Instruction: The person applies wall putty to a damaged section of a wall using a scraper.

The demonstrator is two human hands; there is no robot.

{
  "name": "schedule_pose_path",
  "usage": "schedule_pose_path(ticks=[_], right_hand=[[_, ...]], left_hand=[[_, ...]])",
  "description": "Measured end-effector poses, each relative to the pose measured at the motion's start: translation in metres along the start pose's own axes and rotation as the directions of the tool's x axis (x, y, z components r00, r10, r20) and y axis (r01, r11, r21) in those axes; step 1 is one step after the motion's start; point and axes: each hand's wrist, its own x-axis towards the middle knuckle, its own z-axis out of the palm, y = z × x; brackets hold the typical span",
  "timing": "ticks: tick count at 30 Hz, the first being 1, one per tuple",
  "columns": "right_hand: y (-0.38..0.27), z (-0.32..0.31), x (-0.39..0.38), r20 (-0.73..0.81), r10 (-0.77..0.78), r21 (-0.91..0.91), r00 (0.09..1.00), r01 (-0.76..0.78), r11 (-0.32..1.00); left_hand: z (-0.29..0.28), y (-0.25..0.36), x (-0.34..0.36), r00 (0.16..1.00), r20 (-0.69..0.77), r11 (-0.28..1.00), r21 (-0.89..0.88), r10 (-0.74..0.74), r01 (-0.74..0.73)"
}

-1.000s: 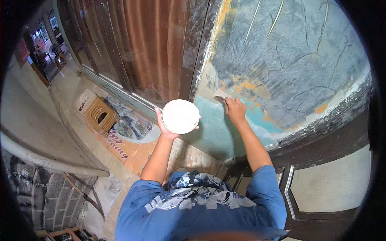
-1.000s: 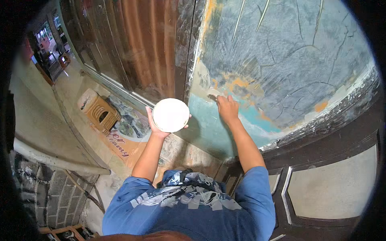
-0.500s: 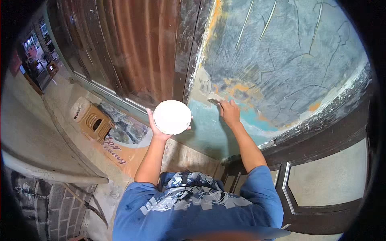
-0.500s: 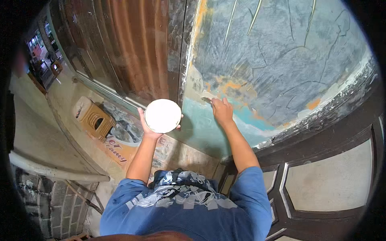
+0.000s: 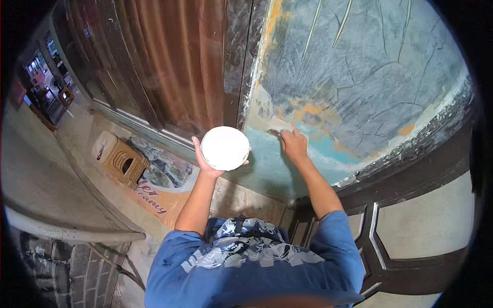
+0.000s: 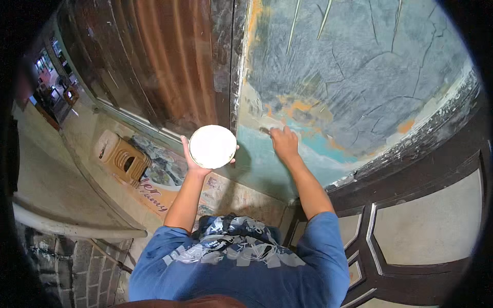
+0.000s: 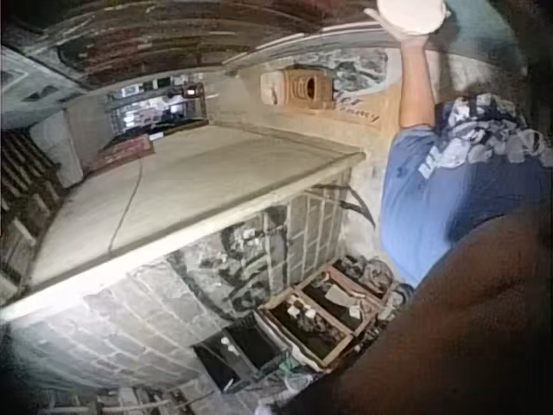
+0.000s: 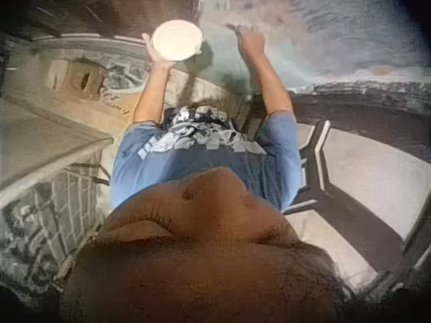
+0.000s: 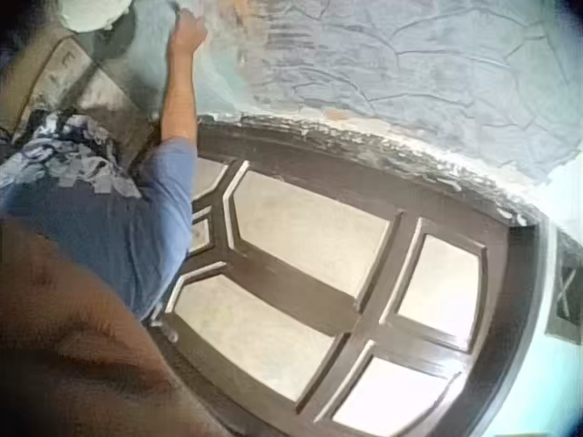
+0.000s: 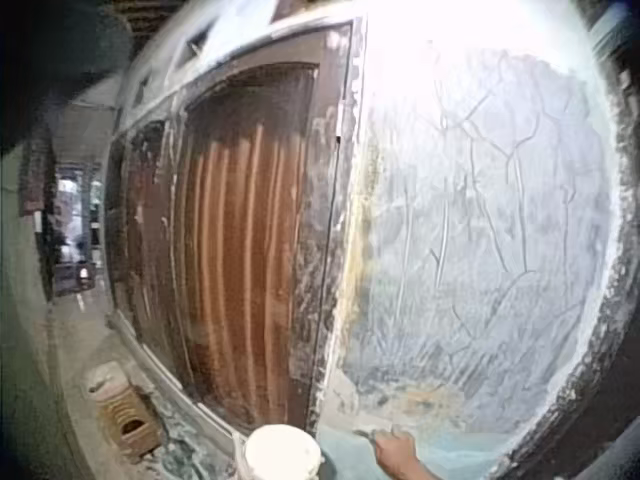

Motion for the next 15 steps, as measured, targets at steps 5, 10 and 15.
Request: schedule_pose_path(ticks=[5, 10, 15], right_hand=[[-0.007, -0.015, 0.006, -0.069, 0.002, 0.097, 0.998, 0.005, 0.995], [-0.013, 0.011, -0.009, 0.032, -0.018, 0.058, 0.999, 0.016, 0.998], [-0.005, 0.0, 0.011, -0.077, 0.032, 0.051, 0.997, -0.028, 0.998]], left_hand=[[-0.002, 0.001, 0.002, 0.999, -0.05, 1.0, -0.009, 0.019, -0.019], [0.0, 0.003, 0.003, 0.999, -0.033, 1.0, 0.017, 0.023, -0.023], [0.002, 0.009, -0.003, 0.998, -0.041, 0.993, -0.113, 0.04, -0.044]])
